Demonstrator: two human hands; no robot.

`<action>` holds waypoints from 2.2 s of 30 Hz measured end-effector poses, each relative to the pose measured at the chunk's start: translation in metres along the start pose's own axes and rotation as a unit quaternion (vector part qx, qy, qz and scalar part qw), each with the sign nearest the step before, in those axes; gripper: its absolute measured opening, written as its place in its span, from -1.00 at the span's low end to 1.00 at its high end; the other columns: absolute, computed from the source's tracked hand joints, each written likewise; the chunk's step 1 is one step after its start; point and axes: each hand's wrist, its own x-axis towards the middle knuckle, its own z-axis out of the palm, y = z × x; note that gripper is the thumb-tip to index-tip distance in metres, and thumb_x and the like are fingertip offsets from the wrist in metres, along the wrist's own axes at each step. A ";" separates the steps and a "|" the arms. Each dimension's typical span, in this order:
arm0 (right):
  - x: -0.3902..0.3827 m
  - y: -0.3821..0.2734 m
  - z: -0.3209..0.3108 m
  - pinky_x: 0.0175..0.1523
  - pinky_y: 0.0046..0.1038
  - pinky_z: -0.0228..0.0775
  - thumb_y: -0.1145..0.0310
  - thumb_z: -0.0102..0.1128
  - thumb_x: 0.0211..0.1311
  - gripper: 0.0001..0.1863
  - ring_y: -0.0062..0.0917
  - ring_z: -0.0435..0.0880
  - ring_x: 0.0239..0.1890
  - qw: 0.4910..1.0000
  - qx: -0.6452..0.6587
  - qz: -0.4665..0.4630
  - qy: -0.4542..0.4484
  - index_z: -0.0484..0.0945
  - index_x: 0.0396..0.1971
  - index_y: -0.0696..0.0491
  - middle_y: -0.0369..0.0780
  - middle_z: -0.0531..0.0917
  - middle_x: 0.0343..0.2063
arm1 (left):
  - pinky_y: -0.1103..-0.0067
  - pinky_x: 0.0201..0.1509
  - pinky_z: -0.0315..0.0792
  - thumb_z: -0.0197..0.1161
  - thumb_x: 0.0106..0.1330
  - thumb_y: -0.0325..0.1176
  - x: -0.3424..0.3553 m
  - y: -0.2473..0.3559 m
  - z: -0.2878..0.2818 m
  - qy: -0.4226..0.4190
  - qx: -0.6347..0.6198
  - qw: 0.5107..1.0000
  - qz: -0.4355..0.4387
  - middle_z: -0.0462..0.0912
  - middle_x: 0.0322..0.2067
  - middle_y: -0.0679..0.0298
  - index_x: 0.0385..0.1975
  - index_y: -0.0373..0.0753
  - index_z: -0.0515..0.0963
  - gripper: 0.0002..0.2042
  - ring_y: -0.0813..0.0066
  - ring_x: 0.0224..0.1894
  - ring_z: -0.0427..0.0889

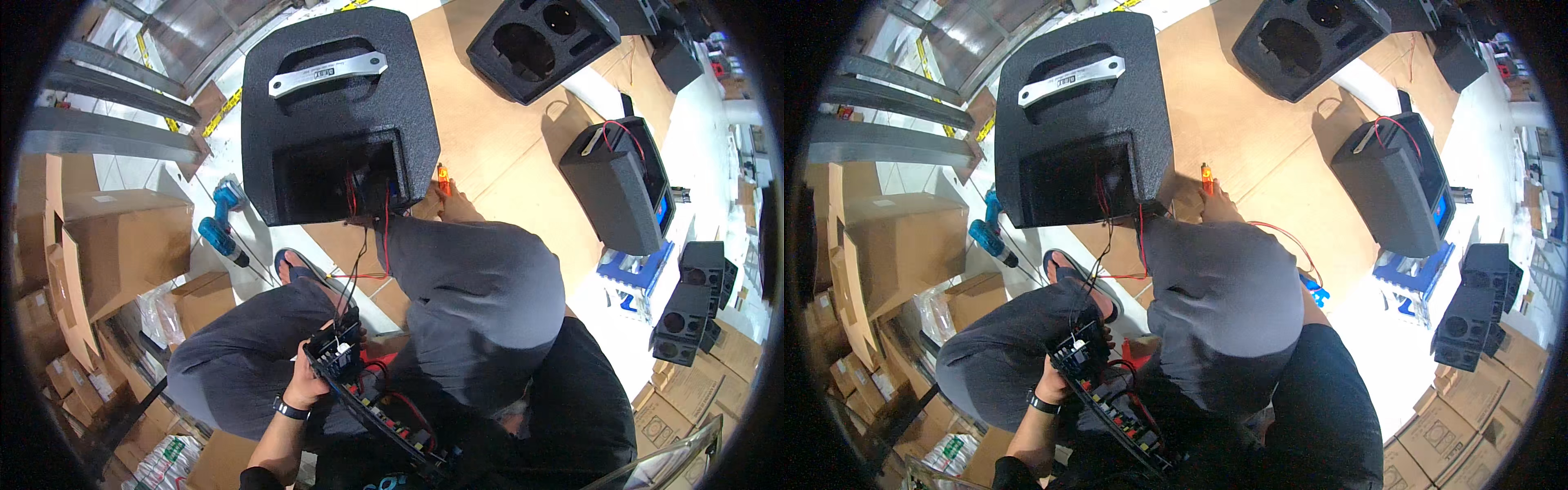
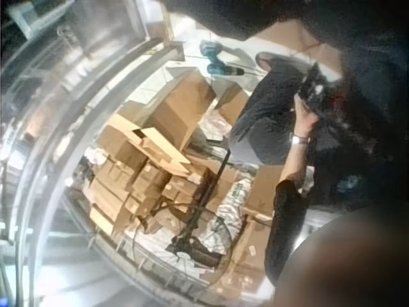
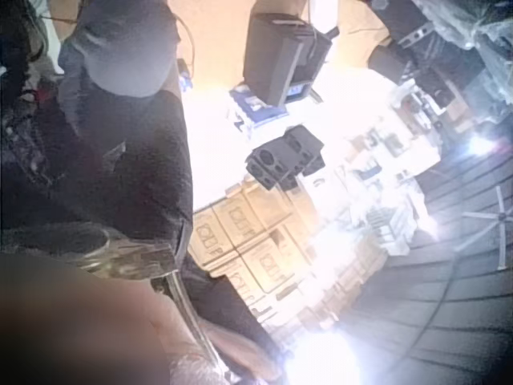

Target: The person sits on the floor and works on a small electronic device, connecting wires and using a lighter to heat and seal wire connections. The person handles the circuit board and wires directly, then uses the lighter to apply heat to the wire ends.

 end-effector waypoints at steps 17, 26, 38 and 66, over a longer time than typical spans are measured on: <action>0.015 -0.007 0.013 0.24 0.02 0.50 0.39 0.33 0.10 -0.18 -0.06 0.50 0.26 0.995 -0.018 0.010 0.099 0.34 0.45 -0.24 -0.06 0.31 0.39 | 0.21 0.12 0.71 -0.04 0.49 -0.40 0.000 0.036 -0.026 0.029 -0.017 0.995 0.092 0.69 0.06 -0.07 0.22 -0.48 0.49 -0.60 0.11 0.01 0.76; 0.024 0.014 0.038 0.06 -0.16 0.62 0.42 0.21 0.31 -0.60 -0.24 0.61 0.14 0.987 -0.016 0.074 0.140 0.61 0.15 -0.09 -0.04 0.49 0.29 | 0.22 0.28 0.56 -0.07 0.51 0.06 -0.007 0.031 -0.052 0.024 -0.103 0.994 0.039 0.64 0.17 0.01 0.32 -0.35 0.45 -0.37 0.13 0.16 0.68; -0.010 0.076 -0.041 -0.04 -0.46 0.56 0.36 0.36 0.36 -0.78 -0.64 0.67 -0.20 0.742 0.602 0.024 0.294 0.67 -0.05 0.09 -0.30 0.72 -0.29 | 0.41 0.24 0.52 0.56 0.01 -0.05 0.009 0.038 -0.010 -0.072 0.133 0.980 0.130 0.68 0.10 0.11 0.27 -0.39 0.49 -0.19 0.36 0.11 0.67; -0.228 -0.239 -0.301 -0.23 -0.60 0.62 0.65 0.57 0.03 -0.76 -0.56 0.79 -0.34 0.797 0.486 -0.331 -0.140 0.76 -0.26 0.18 -0.12 0.80 -0.30 | 0.40 0.34 0.36 0.70 -0.35 0.10 0.002 0.023 -0.015 -0.176 0.250 0.903 0.301 0.60 0.18 0.05 0.21 -0.37 0.57 0.02 0.23 0.21 0.59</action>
